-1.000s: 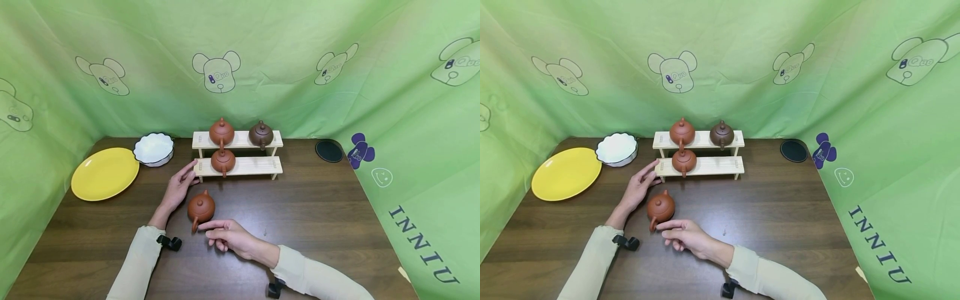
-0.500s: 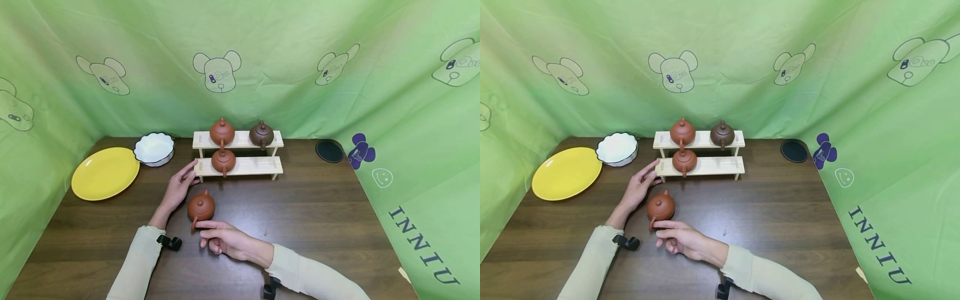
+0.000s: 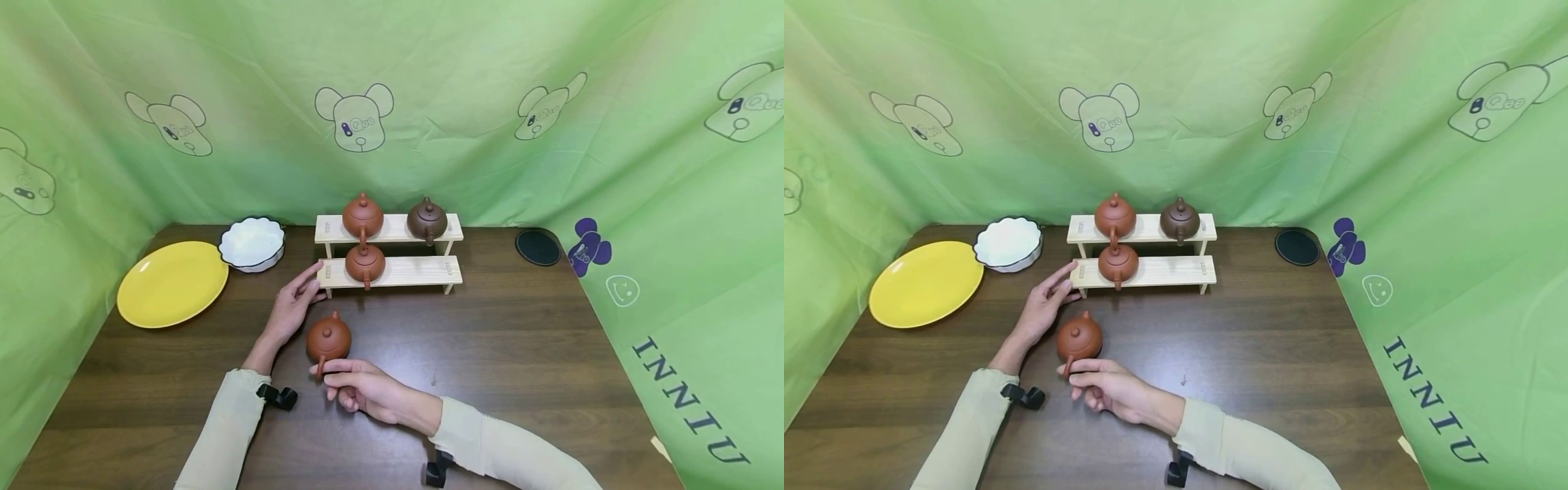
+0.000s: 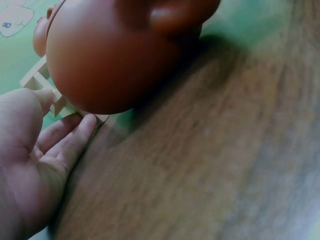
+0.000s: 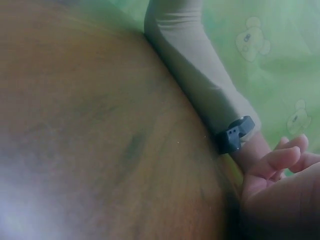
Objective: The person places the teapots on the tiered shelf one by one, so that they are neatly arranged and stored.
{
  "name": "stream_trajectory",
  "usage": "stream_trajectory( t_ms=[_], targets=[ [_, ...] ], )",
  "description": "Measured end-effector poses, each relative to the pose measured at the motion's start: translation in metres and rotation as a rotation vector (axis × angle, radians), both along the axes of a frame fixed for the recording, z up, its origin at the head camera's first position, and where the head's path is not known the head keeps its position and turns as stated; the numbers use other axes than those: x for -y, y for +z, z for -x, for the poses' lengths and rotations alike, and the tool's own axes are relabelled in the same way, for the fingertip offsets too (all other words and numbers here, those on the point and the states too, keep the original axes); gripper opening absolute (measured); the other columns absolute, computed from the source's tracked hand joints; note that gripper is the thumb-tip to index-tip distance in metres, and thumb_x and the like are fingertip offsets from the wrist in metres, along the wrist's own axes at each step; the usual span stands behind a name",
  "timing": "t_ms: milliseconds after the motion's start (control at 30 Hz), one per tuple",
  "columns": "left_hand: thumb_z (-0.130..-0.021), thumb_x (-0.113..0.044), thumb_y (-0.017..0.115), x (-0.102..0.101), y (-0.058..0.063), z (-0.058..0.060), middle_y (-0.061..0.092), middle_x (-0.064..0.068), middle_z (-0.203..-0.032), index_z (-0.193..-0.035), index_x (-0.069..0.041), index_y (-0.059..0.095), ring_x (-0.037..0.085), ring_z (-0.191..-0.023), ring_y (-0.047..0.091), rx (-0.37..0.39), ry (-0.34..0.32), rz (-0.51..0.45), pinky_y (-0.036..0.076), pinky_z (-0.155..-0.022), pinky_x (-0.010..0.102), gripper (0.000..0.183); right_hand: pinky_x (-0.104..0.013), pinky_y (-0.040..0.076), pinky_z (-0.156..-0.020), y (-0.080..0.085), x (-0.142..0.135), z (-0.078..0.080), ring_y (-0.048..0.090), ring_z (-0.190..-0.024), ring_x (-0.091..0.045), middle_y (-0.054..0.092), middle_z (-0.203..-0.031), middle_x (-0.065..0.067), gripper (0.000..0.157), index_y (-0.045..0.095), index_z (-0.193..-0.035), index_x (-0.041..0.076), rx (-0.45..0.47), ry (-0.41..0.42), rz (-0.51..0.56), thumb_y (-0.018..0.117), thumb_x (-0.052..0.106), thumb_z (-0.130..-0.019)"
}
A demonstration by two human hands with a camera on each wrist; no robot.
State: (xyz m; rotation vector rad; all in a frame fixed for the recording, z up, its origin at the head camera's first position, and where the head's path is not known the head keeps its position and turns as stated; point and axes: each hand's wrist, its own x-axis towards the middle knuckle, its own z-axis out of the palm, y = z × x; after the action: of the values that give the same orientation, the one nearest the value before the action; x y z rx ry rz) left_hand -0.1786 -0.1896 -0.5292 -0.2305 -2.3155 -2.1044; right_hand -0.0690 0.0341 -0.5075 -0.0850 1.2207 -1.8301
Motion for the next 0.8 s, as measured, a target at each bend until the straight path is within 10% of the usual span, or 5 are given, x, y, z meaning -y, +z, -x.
stream_trajectory(
  t_ms=[133, 567, 800],
  targets=[
    [-0.119, -0.013, 0.053, -0.0006, 0.0000, 0.0000, 0.053, 0.021, -0.165, -0.166, -0.005, 0.051, 0.027, -0.119, 0.075, 0.003, 0.003, -0.004, 0.064, -0.102, 0.025, 0.048, -0.011, 0.036, -0.050, 0.0003, -0.0018, -0.0027, 0.047, -0.055, 0.000, 0.065, -0.081, 0.005, 0.038, 0.067, -0.144, -0.007, -0.043, -0.041, -0.039, 0.065, 0.007, -0.109],
    [-0.120, -0.015, 0.053, 0.0009, 0.0003, 0.0002, 0.056, 0.025, -0.160, -0.167, -0.008, 0.051, 0.007, -0.112, 0.075, -0.003, 0.007, 0.022, 0.063, -0.102, 0.021, 0.048, -0.010, 0.035, -0.046, 0.0020, -0.0097, 0.0003, 0.046, -0.051, 0.001, 0.061, -0.075, 0.007, 0.036, 0.071, -0.136, -0.012, -0.098, -0.051, -0.082, 0.067, 0.011, -0.109],
    [-0.120, -0.014, 0.052, 0.0004, 0.0002, -0.0002, 0.054, 0.023, -0.163, -0.167, -0.006, 0.051, 0.022, -0.121, 0.074, 0.002, 0.005, 0.018, 0.064, -0.102, 0.023, 0.048, -0.010, 0.034, -0.046, 0.0024, -0.0058, 0.0024, 0.044, -0.051, 0.002, 0.059, -0.071, 0.008, 0.036, 0.073, -0.135, -0.012, -0.118, -0.030, -0.101, 0.067, 0.014, -0.111]
  ],
)
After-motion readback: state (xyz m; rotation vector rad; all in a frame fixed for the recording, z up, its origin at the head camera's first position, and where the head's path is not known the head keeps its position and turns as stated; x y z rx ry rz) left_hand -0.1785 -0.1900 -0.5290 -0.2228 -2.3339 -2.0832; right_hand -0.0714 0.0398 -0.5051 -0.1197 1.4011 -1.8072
